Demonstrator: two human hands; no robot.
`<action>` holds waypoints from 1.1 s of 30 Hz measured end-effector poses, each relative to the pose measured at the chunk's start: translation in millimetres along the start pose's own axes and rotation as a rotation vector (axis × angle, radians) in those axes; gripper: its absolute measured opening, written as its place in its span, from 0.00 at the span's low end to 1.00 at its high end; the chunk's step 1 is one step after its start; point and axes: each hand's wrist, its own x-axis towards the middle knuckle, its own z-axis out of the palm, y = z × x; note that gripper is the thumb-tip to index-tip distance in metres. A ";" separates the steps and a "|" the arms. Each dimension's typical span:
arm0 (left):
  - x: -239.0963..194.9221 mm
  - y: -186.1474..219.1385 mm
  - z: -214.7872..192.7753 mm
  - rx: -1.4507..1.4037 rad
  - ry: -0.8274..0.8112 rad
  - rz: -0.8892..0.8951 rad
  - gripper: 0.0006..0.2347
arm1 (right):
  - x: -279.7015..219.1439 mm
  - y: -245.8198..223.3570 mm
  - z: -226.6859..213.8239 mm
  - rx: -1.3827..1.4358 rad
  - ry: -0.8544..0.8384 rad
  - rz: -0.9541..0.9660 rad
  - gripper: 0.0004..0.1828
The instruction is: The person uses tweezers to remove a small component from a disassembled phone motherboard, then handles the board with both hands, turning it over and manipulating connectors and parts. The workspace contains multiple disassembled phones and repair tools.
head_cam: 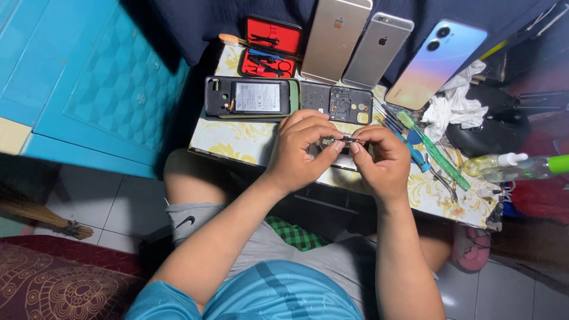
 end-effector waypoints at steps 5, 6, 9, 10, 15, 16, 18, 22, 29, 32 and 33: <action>1.0 4.0 -1.4 -0.036 0.047 0.028 0.04 | 2.9 -5.6 2.6 -0.039 -0.023 -0.064 0.06; 1.7 5.7 -2.1 -0.047 0.055 0.031 0.04 | 2.7 -5.7 2.4 -0.044 -0.021 -0.068 0.06; 2.1 5.5 -2.2 -0.054 0.068 0.041 0.03 | 3.4 -9.3 3.4 -0.045 -0.009 -0.074 0.05; 3.1 6.5 -2.0 -0.055 0.063 0.043 0.03 | 4.3 -9.4 3.0 -0.046 -0.003 -0.075 0.05; 2.0 11.1 -3.9 0.012 0.111 0.118 0.03 | 4.1 -11.6 3.8 -0.100 -0.017 -0.121 0.05; 0.9 11.4 -2.3 0.013 0.112 0.110 0.03 | 3.9 -11.0 3.7 -0.098 -0.021 -0.113 0.05; 0.1 12.9 0.2 0.075 0.156 0.164 0.04 | 4.6 -10.8 3.7 -0.102 -0.025 -0.154 0.05; 0.7 15.3 1.4 0.097 0.164 0.180 0.04 | 5.1 -16.3 5.3 -0.115 -0.016 -0.169 0.05; -0.6 13.8 1.8 0.093 0.168 0.163 0.04 | 4.8 -16.8 5.8 -0.136 -0.018 -0.162 0.05; -2.3 11.5 1.6 0.091 0.160 0.160 0.03 | 3.8 -19.4 6.5 -0.154 -0.029 -0.148 0.05; -1.3 10.4 1.4 0.089 0.151 0.161 0.03 | 5.1 -20.7 6.7 -0.171 -0.034 -0.145 0.05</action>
